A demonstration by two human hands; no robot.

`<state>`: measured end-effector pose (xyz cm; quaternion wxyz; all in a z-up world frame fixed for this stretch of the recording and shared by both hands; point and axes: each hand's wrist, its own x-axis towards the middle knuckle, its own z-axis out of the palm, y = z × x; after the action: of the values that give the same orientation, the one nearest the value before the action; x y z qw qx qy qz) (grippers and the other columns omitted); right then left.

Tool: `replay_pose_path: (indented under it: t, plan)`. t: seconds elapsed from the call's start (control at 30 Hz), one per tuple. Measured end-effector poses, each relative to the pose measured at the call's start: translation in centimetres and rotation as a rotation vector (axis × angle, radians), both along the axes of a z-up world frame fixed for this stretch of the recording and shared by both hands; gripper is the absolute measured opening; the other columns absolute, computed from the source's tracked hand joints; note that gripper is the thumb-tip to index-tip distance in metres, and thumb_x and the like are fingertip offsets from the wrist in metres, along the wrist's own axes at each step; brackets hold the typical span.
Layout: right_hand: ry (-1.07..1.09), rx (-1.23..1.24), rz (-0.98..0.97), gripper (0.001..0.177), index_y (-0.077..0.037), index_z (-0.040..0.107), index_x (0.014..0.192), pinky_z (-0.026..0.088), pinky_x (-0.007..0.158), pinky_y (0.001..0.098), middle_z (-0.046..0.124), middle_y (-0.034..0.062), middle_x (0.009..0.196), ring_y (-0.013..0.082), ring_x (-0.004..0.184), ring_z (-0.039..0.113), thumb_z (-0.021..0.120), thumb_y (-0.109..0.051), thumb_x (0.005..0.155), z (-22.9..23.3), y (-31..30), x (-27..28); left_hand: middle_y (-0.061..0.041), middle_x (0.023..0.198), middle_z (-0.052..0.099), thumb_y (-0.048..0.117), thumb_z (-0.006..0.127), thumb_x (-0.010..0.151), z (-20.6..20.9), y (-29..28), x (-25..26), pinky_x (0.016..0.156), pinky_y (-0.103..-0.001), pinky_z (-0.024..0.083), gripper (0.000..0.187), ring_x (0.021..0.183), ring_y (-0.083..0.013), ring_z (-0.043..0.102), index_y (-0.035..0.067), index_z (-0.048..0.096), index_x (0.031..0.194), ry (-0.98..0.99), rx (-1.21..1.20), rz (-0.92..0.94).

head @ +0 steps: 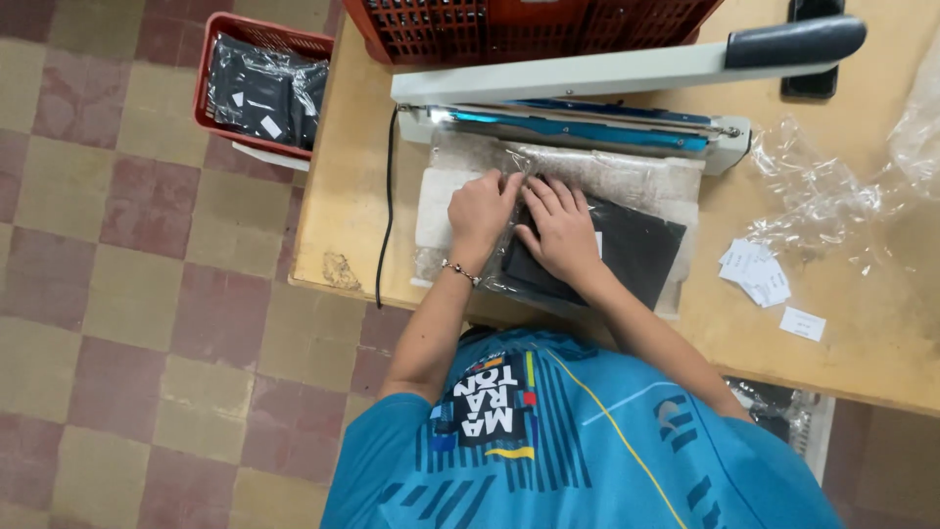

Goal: The person places black folded items into clear plastic bags, inserts small white labels, and seals each bag using a heat sealer. Sealed packages are then placed into a red basket. The process is repeated for multiple items.

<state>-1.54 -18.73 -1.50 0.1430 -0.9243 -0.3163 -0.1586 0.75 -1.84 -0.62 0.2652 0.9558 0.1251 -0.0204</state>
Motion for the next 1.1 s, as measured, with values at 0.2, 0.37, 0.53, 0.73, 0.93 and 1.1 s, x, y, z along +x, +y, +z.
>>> replay_pose_path:
  t: [0.2, 0.37, 0.53, 0.73, 0.93, 1.1]
  plan:
    - [0.038, -0.065, 0.004, 0.084, -0.012, 0.057, 0.147, 0.022, 0.120, 0.0595, 0.055, 0.0083, 0.153, 0.0327, 0.148, 0.039, 0.052, -0.074, 0.091, 1.3, -0.2, -0.5, -0.013, 0.063, 0.070, 0.054, 0.051, 0.101, -3.1, 1.0, -0.5, 0.053, -0.049, 0.058, 0.047, 0.061, -0.0369, 0.074, 0.017, 0.063, 0.076, -0.324, 0.191, -0.036]
    - [0.062, -0.068, -0.013, 0.083, -0.014, 0.057, 0.148, 0.021, 0.118, 0.0613, 0.053, 0.0051, 0.156, 0.0317, 0.149, 0.038, 0.053, -0.073, 0.090, 1.2, -0.2, -0.4, -0.012, 0.060, 0.068, 0.053, 0.051, 0.102, -4.1, 1.4, -0.2, 0.051, -0.049, 0.058, 0.046, 0.058, -0.0362, 0.073, 0.018, 0.062, 0.074, -0.345, 0.237, -0.030]
    - [0.084, -0.072, -0.021, 0.083, -0.015, 0.055, 0.151, 0.023, 0.117, 0.0627, 0.050, 0.0040, 0.158, 0.0314, 0.149, 0.037, 0.054, -0.070, 0.088, 0.6, -0.2, -0.4, -0.012, 0.060, 0.068, 0.056, 0.048, 0.102, -4.3, 1.5, 0.0, 0.054, -0.051, 0.059, 0.049, 0.059, -0.0377, 0.073, 0.019, 0.062, 0.073, -0.336, 0.226, -0.001]
    - [0.048, -0.061, -0.045, 0.084, -0.017, 0.056, 0.150, 0.022, 0.117, 0.0645, 0.051, 0.0027, 0.157, 0.0309, 0.148, 0.038, 0.051, -0.073, 0.088, 0.0, -0.3, -0.3, -0.016, 0.062, 0.069, 0.059, 0.047, 0.101, -1.7, 1.9, -0.6, 0.059, -0.056, 0.058, 0.052, 0.065, -0.0425, 0.074, 0.017, 0.062, 0.073, -0.294, 0.159, 0.019]
    - [0.062, -0.057, -0.191, 0.083, -0.014, 0.056, 0.145, 0.032, 0.104, 0.0617, 0.051, 0.0052, 0.152, 0.0353, 0.139, 0.042, 0.051, -0.074, 0.088, 0.8, -1.2, 0.8, -0.023, 0.095, 0.075, 0.058, 0.057, 0.096, 8.9, 5.6, -4.9, 0.087, -0.061, 0.053, 0.053, 0.101, -0.0491, 0.070, 0.008, 0.074, 0.098, 0.313, -0.132, -0.167]
    - [0.166, -0.006, -0.447, 0.082, -0.006, 0.058, 0.129, 0.052, 0.076, 0.0588, 0.058, 0.0168, 0.119, 0.0437, 0.096, 0.066, 0.085, -0.059, 0.072, 0.8, -3.8, 5.0, -0.016, 0.090, 0.074, 0.037, 0.065, 0.093, 2.1, 5.6, -0.6, 0.083, -0.056, 0.055, 0.024, 0.096, -0.0415, 0.072, 0.016, 0.074, 0.100, 0.071, 0.021, -0.266]
